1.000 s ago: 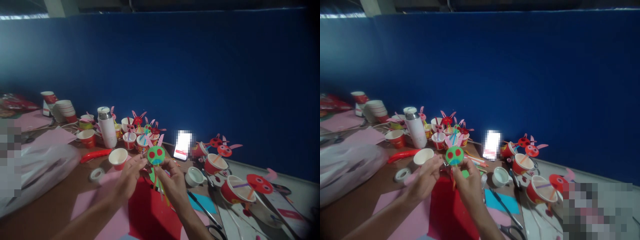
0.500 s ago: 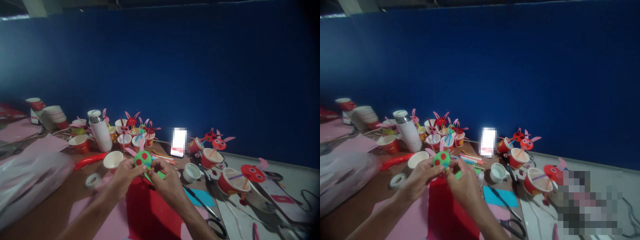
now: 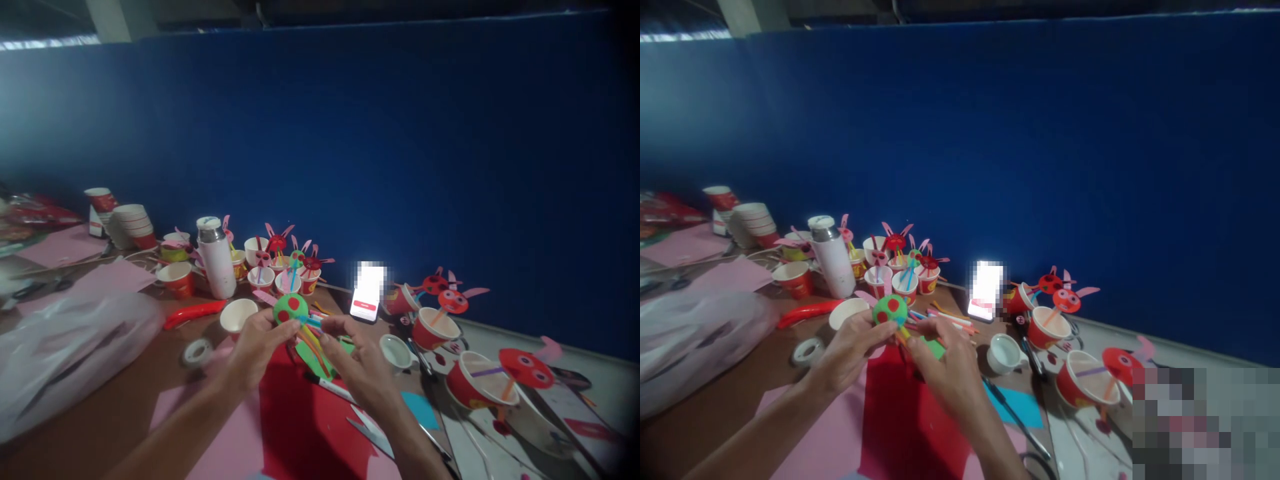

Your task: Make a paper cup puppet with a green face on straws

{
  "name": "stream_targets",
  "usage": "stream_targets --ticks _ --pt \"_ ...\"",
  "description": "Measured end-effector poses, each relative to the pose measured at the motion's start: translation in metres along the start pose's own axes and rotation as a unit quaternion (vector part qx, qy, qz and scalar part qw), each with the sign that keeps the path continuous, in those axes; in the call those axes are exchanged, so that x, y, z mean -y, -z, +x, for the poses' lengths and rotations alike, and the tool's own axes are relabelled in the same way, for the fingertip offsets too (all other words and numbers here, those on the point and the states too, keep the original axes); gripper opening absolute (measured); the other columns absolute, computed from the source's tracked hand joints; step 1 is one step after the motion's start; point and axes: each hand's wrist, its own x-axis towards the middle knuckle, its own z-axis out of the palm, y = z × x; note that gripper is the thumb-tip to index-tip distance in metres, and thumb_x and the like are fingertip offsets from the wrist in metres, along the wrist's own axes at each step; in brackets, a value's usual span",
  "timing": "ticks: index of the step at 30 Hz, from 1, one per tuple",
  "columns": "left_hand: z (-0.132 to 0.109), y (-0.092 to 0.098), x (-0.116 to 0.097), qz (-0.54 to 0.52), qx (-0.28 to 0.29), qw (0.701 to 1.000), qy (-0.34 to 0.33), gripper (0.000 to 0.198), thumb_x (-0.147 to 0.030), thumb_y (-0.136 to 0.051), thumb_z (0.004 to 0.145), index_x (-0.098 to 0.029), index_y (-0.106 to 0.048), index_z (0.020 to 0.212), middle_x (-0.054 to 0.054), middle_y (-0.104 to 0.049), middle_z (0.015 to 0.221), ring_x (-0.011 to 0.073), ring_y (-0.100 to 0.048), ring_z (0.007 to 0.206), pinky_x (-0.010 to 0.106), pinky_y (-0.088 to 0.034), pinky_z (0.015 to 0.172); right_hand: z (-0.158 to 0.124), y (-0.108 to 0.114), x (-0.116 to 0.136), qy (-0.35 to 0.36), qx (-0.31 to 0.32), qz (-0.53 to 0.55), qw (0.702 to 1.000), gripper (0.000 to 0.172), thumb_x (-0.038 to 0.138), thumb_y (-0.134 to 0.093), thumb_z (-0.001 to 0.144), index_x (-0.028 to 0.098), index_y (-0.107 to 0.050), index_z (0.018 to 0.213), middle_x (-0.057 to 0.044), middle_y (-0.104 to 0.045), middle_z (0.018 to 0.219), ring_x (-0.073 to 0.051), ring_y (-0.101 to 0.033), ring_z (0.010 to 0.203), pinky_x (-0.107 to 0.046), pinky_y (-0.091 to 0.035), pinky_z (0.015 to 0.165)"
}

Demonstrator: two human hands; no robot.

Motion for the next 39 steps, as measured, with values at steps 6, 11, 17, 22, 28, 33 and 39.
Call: stream_targets --ticks 6,11,17,22,28,33,39 --pt "-0.004 -0.004 0.001 -0.001 0.031 0.999 0.031 0.020 -0.031 -0.068 0.073 -0.011 -0.065 0.073 0.003 -0.063 0.064 0.0112 -0.054 0.060 0.022 -0.044 0.060 0.003 -0.007 -0.008 0.031 0.069 -0.019 0.997 0.026 0.040 -0.052 0.085 0.019 -0.062 0.075 0.001 -0.061 0.069 -0.015 -0.053 0.067 -0.025 -0.040 0.063" --pt "-0.004 -0.005 -0.006 -0.056 0.015 0.997 0.041 0.030 -0.041 -0.062 0.076 -0.012 -0.067 0.074 0.006 -0.067 0.070 0.0138 -0.057 0.061 0.024 -0.046 0.059 0.004 -0.007 -0.009 -0.025 0.115 0.102 0.988 0.028 0.041 -0.054 0.084 0.016 -0.063 0.078 0.001 -0.059 0.068 -0.012 -0.050 0.061 -0.022 -0.037 0.056" --pt "-0.002 -0.003 -0.006 -0.051 -0.009 0.998 0.024 0.038 -0.047 -0.058 0.077 -0.010 -0.066 0.079 0.008 -0.068 0.072 0.0167 -0.059 0.063 0.026 -0.046 0.057 0.007 -0.010 -0.015 -0.034 0.111 0.139 0.984 0.030 0.045 -0.058 0.079 0.015 -0.059 0.072 0.004 -0.050 0.060 -0.010 -0.044 0.054 -0.021 -0.037 0.052" --pt "-0.002 0.004 -0.002 -0.008 0.014 1.000 -0.007 0.035 -0.044 -0.054 0.081 -0.011 -0.064 0.079 0.006 -0.064 0.071 0.0153 -0.057 0.065 0.025 -0.044 0.060 0.007 -0.011 -0.015 -0.022 0.095 0.140 0.985 0.030 0.044 -0.058 0.080 0.016 -0.056 0.068 0.003 -0.050 0.060 -0.010 -0.046 0.055 -0.021 -0.038 0.052" --pt "-0.004 0.003 -0.005 0.049 0.040 0.998 -0.010 0.027 -0.036 -0.060 0.077 -0.011 -0.062 0.068 0.002 -0.056 0.058 0.0124 -0.052 0.058 0.023 -0.040 0.056 0.008 -0.012 -0.017 -0.014 0.076 0.133 0.988 0.029 0.043 -0.057 0.081 0.016 -0.057 0.070 0.002 -0.050 0.062 -0.011 -0.047 0.057 -0.021 -0.039 0.053" --pt "-0.005 0.001 -0.008 0.054 0.022 0.998 -0.003 0.022 -0.031 -0.062 0.073 -0.012 -0.061 0.063 0.002 -0.058 0.054 0.0103 -0.050 0.050 0.021 -0.037 0.051 0.008 -0.013 -0.025 -0.006 0.046 0.126 0.991 0.029 0.043 -0.057 0.081 0.015 -0.063 0.083 -0.001 -0.058 0.072 -0.014 -0.052 0.069 -0.025 -0.043 0.064" --pt "-0.003 0.005 -0.007 0.000 0.034 0.999 -0.016 0.034 -0.041 -0.052 0.082 -0.011 -0.066 0.074 0.006 -0.061 0.069 0.0138 -0.054 0.061 0.024 -0.042 0.055 0.007 -0.015 -0.024 -0.023 0.005 0.154 0.988 0.030 0.045 -0.056 0.081 0.016 -0.060 0.081 -0.001 -0.059 0.071 -0.015 -0.053 0.065 -0.025 -0.044 0.058"
